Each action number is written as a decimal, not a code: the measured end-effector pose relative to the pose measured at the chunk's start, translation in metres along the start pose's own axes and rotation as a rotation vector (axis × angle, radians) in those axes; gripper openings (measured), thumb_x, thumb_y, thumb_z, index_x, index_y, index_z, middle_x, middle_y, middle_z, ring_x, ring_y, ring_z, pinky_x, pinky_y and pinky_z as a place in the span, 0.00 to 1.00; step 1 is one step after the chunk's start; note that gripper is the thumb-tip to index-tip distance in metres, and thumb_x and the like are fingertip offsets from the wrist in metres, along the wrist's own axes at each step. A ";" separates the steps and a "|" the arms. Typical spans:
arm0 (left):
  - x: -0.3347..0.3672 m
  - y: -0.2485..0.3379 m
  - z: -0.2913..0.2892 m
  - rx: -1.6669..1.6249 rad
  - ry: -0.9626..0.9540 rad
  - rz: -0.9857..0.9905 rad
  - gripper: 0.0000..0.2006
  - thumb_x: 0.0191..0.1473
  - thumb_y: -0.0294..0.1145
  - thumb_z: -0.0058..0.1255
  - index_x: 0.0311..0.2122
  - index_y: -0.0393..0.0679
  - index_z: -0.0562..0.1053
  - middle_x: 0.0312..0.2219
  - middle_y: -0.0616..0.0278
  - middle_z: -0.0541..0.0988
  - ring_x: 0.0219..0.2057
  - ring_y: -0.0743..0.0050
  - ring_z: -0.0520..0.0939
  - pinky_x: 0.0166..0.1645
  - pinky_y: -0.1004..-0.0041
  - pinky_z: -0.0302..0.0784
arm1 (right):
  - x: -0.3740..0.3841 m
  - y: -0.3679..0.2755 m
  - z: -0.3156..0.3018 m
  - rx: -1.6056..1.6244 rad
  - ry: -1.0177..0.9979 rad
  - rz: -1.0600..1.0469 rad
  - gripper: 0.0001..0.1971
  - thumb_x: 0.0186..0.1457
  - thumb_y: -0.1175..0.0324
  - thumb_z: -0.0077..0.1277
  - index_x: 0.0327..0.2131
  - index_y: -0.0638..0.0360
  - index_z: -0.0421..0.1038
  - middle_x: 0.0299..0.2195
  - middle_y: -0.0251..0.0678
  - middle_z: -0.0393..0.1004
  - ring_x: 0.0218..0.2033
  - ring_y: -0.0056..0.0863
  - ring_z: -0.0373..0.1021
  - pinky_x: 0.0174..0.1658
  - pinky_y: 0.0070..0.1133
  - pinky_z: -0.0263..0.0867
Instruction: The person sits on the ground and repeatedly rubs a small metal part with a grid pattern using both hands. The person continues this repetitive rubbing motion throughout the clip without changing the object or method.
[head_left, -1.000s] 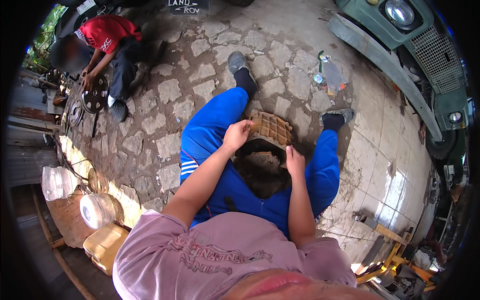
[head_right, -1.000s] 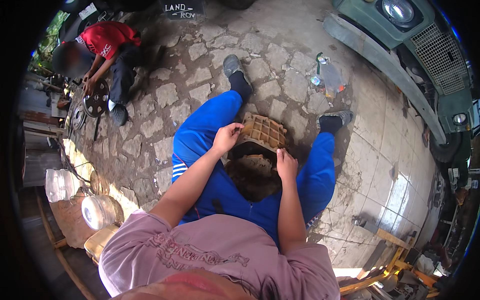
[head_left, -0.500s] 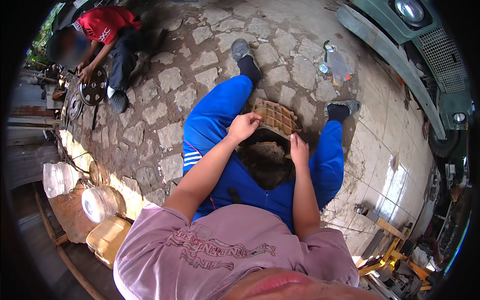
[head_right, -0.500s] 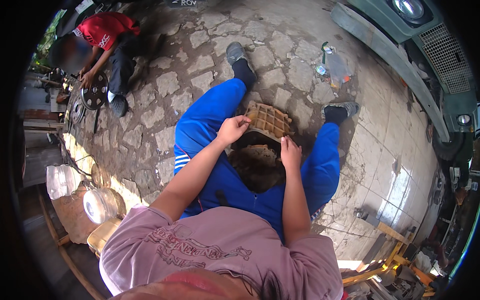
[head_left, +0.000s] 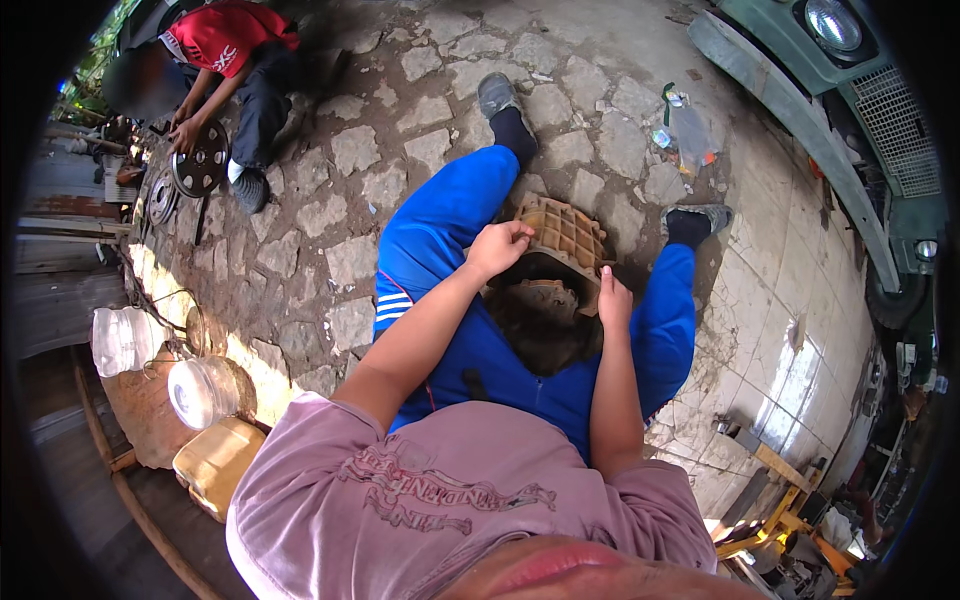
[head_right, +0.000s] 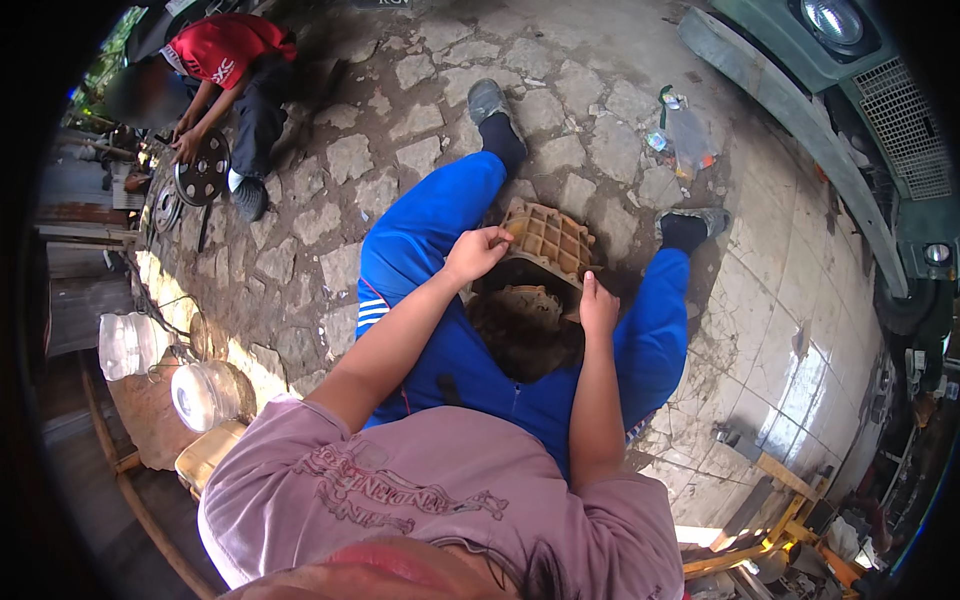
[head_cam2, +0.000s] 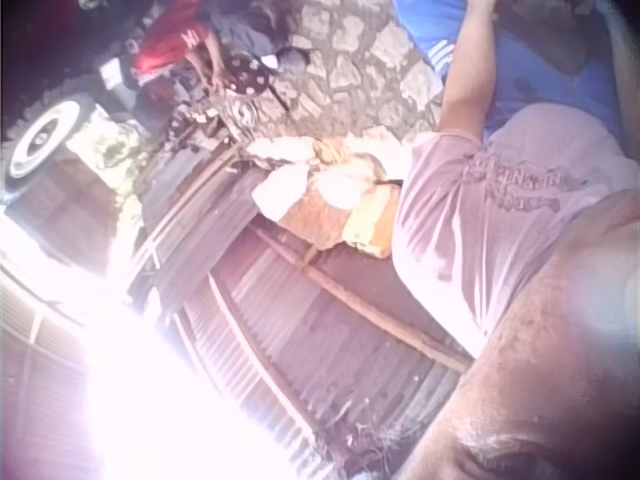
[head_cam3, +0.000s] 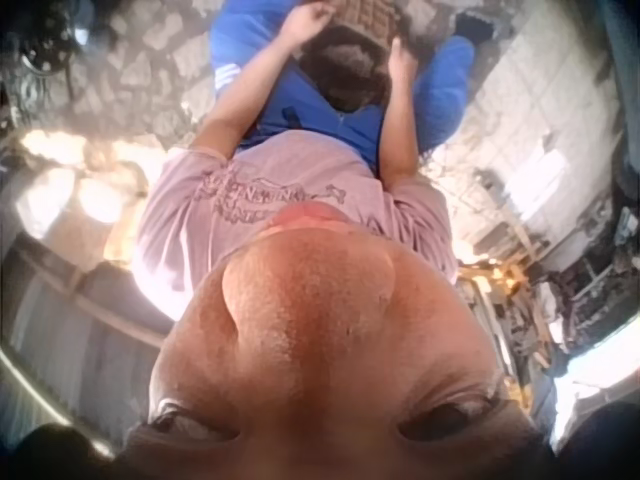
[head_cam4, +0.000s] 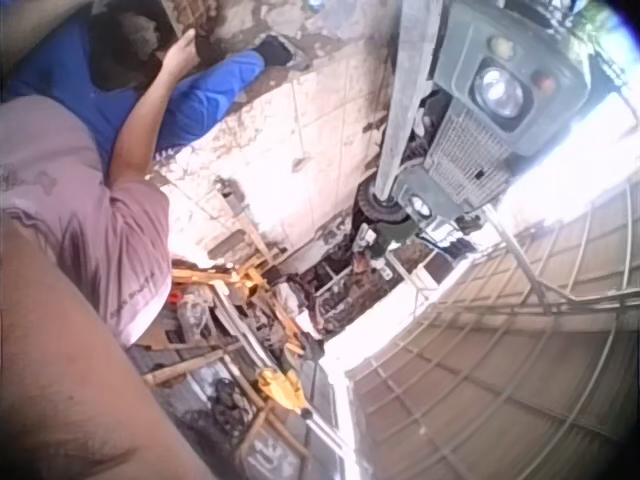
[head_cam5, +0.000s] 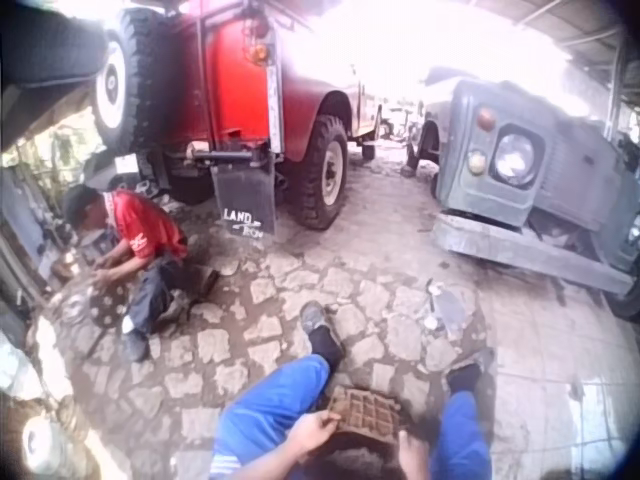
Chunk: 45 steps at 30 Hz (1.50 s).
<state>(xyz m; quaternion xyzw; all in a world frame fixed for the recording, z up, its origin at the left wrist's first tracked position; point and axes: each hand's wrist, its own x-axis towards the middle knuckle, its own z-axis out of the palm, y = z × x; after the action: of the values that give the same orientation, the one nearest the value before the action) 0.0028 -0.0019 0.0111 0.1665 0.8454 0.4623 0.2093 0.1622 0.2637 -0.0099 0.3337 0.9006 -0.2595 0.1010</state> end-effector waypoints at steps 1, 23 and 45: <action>0.000 0.001 -0.001 0.007 -0.008 -0.001 0.13 0.60 0.35 0.58 0.48 0.47 0.83 0.21 0.60 0.78 0.23 0.69 0.79 0.33 0.65 0.76 | 0.002 0.001 -0.002 -0.010 -0.034 0.065 0.31 0.73 0.40 0.33 0.57 0.50 0.79 0.56 0.42 0.80 0.60 0.45 0.72 0.71 0.50 0.51; 0.001 -0.004 0.003 0.013 0.006 -0.060 0.16 0.67 0.46 0.49 0.42 0.44 0.80 0.32 0.45 0.84 0.39 0.40 0.84 0.46 0.50 0.78 | -0.006 0.009 0.007 0.100 0.196 -0.186 0.30 0.71 0.41 0.39 0.48 0.53 0.83 0.43 0.53 0.82 0.49 0.58 0.76 0.56 0.41 0.70; -0.003 0.000 -0.005 0.129 -0.034 -0.158 0.14 0.55 0.44 0.55 0.30 0.43 0.82 0.27 0.46 0.83 0.35 0.43 0.85 0.41 0.53 0.80 | -0.017 -0.012 -0.008 0.203 0.118 -0.065 0.30 0.70 0.40 0.41 0.48 0.54 0.83 0.45 0.51 0.82 0.51 0.54 0.76 0.55 0.42 0.70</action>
<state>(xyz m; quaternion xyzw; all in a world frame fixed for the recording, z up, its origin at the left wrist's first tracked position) 0.0028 -0.0070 0.0136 0.1205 0.8803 0.3860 0.2481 0.1667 0.2507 0.0075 0.3274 0.8845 -0.3325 0.0049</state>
